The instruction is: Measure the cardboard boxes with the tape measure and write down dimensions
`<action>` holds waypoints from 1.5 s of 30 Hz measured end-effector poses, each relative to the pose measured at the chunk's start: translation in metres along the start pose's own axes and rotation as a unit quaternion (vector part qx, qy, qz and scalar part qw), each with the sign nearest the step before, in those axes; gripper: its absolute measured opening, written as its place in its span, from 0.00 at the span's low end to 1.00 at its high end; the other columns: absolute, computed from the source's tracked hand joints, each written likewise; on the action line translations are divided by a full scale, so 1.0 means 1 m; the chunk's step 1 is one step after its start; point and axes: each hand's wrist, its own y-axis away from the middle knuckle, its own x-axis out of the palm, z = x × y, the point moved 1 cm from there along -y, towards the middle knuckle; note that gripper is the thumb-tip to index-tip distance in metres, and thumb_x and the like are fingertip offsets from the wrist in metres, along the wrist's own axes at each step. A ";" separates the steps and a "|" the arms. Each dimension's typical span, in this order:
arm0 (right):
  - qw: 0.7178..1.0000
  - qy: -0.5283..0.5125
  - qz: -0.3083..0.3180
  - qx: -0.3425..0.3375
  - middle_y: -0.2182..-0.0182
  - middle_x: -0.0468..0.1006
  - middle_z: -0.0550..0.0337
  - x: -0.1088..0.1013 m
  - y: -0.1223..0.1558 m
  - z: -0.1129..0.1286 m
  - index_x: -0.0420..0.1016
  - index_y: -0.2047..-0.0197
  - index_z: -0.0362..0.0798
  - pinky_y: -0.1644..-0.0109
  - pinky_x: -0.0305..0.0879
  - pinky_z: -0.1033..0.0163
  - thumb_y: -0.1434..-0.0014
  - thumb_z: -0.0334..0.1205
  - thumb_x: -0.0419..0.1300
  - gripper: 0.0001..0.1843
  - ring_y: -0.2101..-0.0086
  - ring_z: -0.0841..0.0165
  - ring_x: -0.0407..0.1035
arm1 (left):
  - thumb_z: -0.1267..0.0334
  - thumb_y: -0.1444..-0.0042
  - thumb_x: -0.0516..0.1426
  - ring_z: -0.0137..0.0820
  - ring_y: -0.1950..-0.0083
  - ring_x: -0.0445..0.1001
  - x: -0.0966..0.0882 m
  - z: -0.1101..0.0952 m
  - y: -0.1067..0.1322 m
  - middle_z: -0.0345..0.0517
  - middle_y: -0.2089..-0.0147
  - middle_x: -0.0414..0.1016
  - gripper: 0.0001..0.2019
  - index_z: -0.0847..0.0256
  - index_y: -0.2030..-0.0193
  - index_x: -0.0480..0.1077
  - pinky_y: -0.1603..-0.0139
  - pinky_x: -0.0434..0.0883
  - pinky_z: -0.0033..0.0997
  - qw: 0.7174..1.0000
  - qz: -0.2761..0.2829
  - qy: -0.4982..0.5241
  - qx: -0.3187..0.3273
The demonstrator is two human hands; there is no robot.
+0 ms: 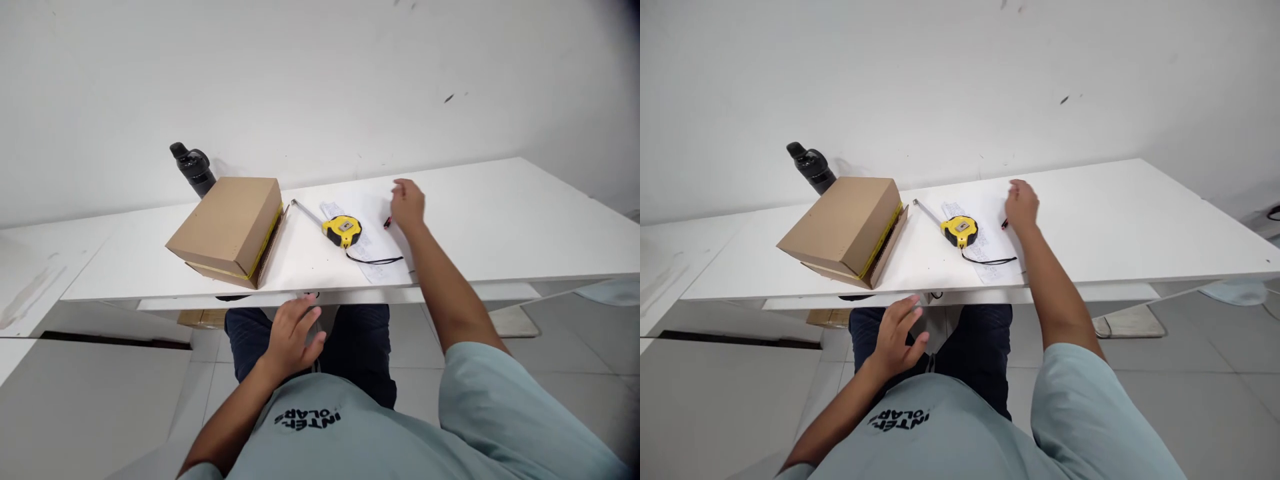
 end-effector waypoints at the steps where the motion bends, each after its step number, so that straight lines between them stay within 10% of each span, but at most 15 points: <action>1: 0.999 0.041 -0.012 0.015 0.44 0.79 0.40 -0.007 -0.005 -0.014 0.75 0.38 0.47 0.37 0.66 0.45 0.31 0.35 0.43 0.27 0.45 0.53 0.73 | 0.59 0.30 0.57 0.46 0.33 0.77 0.002 0.005 -0.015 0.61 0.34 0.77 0.31 0.53 0.22 0.55 0.39 0.75 0.51 1.000 0.021 0.005 0.016; 4: 0.981 0.175 0.075 0.034 0.45 0.78 0.36 -0.019 -0.005 -0.042 0.75 0.34 0.45 0.41 0.66 0.44 0.34 0.31 0.47 0.29 0.49 0.51 0.74 | 0.54 0.28 0.55 0.50 0.28 0.72 0.026 0.028 -0.070 0.59 0.30 0.74 0.25 0.52 0.26 0.63 0.33 0.70 0.54 0.995 0.100 0.004 0.015; 9: 0.958 0.230 0.173 -0.003 0.42 0.76 0.44 -0.021 0.006 -0.039 0.76 0.32 0.54 0.50 0.67 0.53 0.35 0.31 0.50 0.31 0.56 0.57 0.74 | 0.46 0.34 0.62 0.63 0.18 0.53 0.121 0.057 -0.165 0.65 0.20 0.58 0.34 0.57 0.25 0.65 0.26 0.59 0.71 0.961 0.232 -0.003 -0.148; 13: 0.946 0.257 0.198 -0.014 0.43 0.76 0.47 -0.021 0.004 -0.030 0.75 0.31 0.57 0.50 0.65 0.56 0.33 0.33 0.51 0.30 0.54 0.58 0.73 | 0.53 0.34 0.64 0.56 0.17 0.50 0.168 0.071 -0.196 0.59 0.19 0.57 0.31 0.55 0.26 0.67 0.21 0.50 0.69 0.942 0.294 -0.071 -0.149; 17: 0.941 0.279 0.192 0.007 0.43 0.75 0.44 -0.018 0.010 -0.025 0.76 0.33 0.52 0.52 0.64 0.56 0.31 0.34 0.49 0.27 0.53 0.57 0.74 | 0.51 0.31 0.60 0.47 0.17 0.53 0.166 0.106 -0.197 0.49 0.21 0.64 0.25 0.51 0.30 0.71 0.17 0.46 0.56 0.948 0.271 -0.103 -0.128; 21: 0.942 0.282 0.178 0.023 0.44 0.76 0.41 -0.006 0.021 -0.014 0.75 0.35 0.47 0.54 0.63 0.56 0.29 0.36 0.47 0.25 0.56 0.57 0.74 | 0.44 0.36 0.63 0.53 0.17 0.49 0.158 0.135 -0.196 0.50 0.19 0.58 0.32 0.48 0.27 0.68 0.19 0.49 0.58 0.928 0.244 -0.122 -0.254; 31: 0.971 0.212 0.104 0.030 0.59 0.82 0.48 -0.004 0.033 0.002 0.74 0.39 0.46 0.56 0.64 0.58 0.25 0.42 0.47 0.21 0.61 0.60 0.75 | 0.41 0.41 0.67 0.50 0.18 0.53 0.160 0.138 -0.191 0.60 0.17 0.52 0.52 0.57 0.18 0.48 0.20 0.54 0.48 0.894 0.224 -0.062 -0.382; 37: 0.974 -0.207 -0.066 0.061 0.59 0.79 0.56 0.008 0.054 0.033 0.68 0.48 0.49 0.59 0.68 0.61 0.32 0.56 0.56 0.20 0.64 0.67 0.74 | 0.45 0.40 0.67 0.50 0.22 0.62 0.164 0.141 -0.190 0.61 0.22 0.62 0.51 0.59 0.18 0.48 0.21 0.53 0.51 0.908 0.210 -0.034 -0.361; 45: 0.955 -0.254 0.142 0.051 0.76 0.67 0.69 0.027 0.084 0.045 0.66 0.55 0.54 0.66 0.60 0.61 0.33 0.63 0.53 0.21 0.75 0.69 0.61 | 0.41 0.40 0.66 0.46 0.15 0.47 0.164 0.146 -0.191 0.63 0.17 0.51 0.53 0.62 0.17 0.45 0.18 0.48 0.50 0.906 0.222 0.020 -0.360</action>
